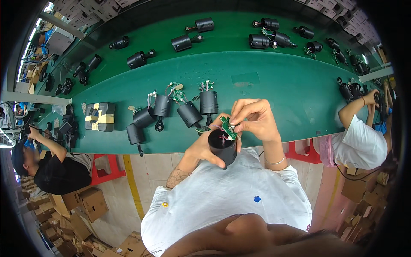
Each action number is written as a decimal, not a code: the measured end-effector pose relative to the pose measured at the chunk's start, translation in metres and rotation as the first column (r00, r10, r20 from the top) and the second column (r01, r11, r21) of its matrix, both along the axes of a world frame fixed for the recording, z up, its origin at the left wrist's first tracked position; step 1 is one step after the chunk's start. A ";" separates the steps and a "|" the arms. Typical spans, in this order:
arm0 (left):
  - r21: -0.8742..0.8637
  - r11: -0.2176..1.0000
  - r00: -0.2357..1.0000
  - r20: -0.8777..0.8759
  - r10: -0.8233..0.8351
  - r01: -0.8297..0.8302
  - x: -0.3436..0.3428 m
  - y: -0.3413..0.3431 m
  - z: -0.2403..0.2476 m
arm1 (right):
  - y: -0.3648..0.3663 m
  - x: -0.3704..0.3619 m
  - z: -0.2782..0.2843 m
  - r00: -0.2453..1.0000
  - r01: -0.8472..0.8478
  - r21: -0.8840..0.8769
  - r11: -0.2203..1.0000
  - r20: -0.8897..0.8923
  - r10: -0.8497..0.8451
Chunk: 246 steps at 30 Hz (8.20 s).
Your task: Assembling electronic components and wiring into plastic camera-like housings on an assembly line.
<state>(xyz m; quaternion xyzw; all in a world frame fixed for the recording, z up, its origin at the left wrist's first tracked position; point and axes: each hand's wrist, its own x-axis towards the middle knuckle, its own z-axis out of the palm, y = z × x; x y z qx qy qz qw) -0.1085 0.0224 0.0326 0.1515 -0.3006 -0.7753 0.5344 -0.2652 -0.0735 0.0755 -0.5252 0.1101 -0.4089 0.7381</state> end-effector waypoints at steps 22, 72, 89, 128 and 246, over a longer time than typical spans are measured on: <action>-0.227 0.955 0.715 0.635 0.292 -0.189 0.016 -0.002 0.010 | 0.008 0.002 0.005 0.962 0.101 -0.232 0.967 -0.227 -0.155; -0.739 0.587 0.176 0.562 0.808 -0.332 0.004 -0.012 0.021 | 0.031 0.013 0.010 0.860 0.155 -0.774 0.614 -0.200 -0.469; -0.607 0.692 0.321 0.615 0.720 -0.390 0.010 -0.014 0.025 | 0.034 0.016 0.013 0.827 0.312 -0.785 0.535 -0.052 -0.559; -0.702 0.644 0.253 0.592 0.765 -0.305 0.008 -0.014 0.030 | 0.037 0.015 0.018 0.828 0.162 -0.780 0.604 -0.225 -0.513; -0.728 0.497 -0.022 0.574 0.819 -0.473 -0.006 -0.018 0.019 | 0.027 0.040 0.006 0.782 0.381 -0.709 0.594 -0.096 -0.616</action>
